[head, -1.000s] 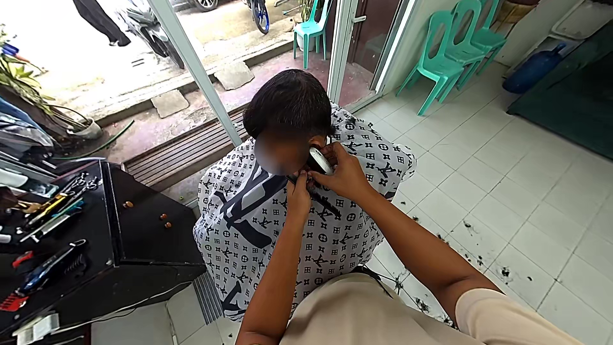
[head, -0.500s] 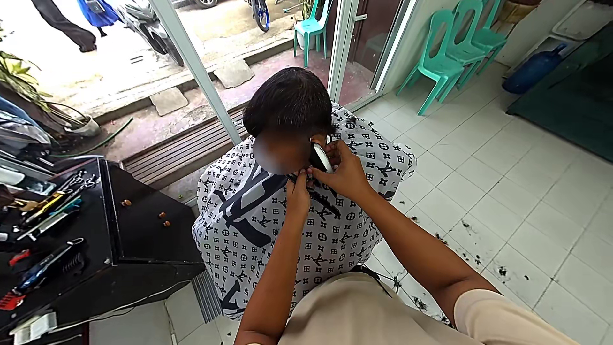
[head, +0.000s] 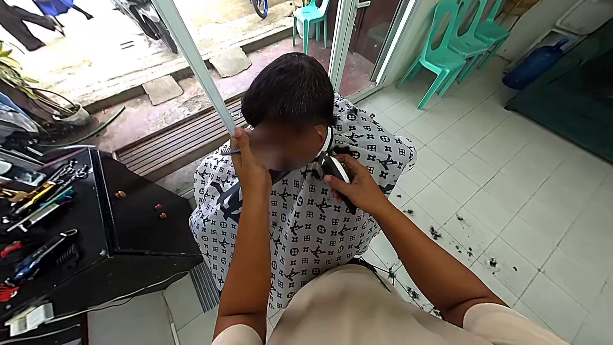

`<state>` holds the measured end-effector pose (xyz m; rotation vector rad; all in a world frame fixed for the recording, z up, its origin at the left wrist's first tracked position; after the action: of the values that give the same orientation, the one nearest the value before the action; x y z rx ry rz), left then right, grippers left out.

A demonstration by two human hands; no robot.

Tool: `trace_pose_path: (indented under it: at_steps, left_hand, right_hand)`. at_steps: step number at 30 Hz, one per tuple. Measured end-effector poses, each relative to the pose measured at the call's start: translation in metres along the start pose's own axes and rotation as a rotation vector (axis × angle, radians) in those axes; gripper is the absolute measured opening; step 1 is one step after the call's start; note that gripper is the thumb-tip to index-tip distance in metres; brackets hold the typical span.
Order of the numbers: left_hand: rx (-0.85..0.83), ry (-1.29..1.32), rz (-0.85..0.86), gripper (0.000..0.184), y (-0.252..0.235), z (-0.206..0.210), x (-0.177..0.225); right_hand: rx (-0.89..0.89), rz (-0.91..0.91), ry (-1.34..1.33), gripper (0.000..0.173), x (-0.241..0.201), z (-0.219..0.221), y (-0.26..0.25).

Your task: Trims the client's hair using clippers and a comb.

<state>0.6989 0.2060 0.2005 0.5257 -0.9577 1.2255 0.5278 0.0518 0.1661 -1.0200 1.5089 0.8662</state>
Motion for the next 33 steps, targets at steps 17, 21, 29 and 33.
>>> trace_pose_path:
  at_steps: [17,21,29,33]
  left_hand:
    - [-0.454,-0.392,-0.069,0.038,0.016,-0.041,-0.055]
    - [-0.493,-0.372,-0.047,0.038,0.018,-0.044,-0.057]
    - [-0.509,-0.394,-0.058,0.039,0.021,-0.046,-0.058]
    - [-0.478,-0.397,-0.082,0.040,0.027,-0.045,-0.055]
  right_hand:
    - [0.063,0.190,-0.429,0.044,-0.008,0.058,-0.012]
    - [0.134,0.131,-0.312,0.059,-0.003,0.065,-0.020]
    - [0.183,0.160,-0.290,0.061,0.008,0.074,-0.023]
    - [0.187,0.161,-0.290,0.062,0.007,0.075,-0.024]
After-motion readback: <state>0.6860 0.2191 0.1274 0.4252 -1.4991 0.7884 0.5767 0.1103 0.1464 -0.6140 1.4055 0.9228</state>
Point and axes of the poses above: each hand's wrist, its own y-axis away from the middle knuckle, its own z-axis out of the palm, x = y × z, the point moved 3 cm from there along -y, towards the middle knuckle, and after that the axes turned 5 degrees about y, right-handed, at the moved point
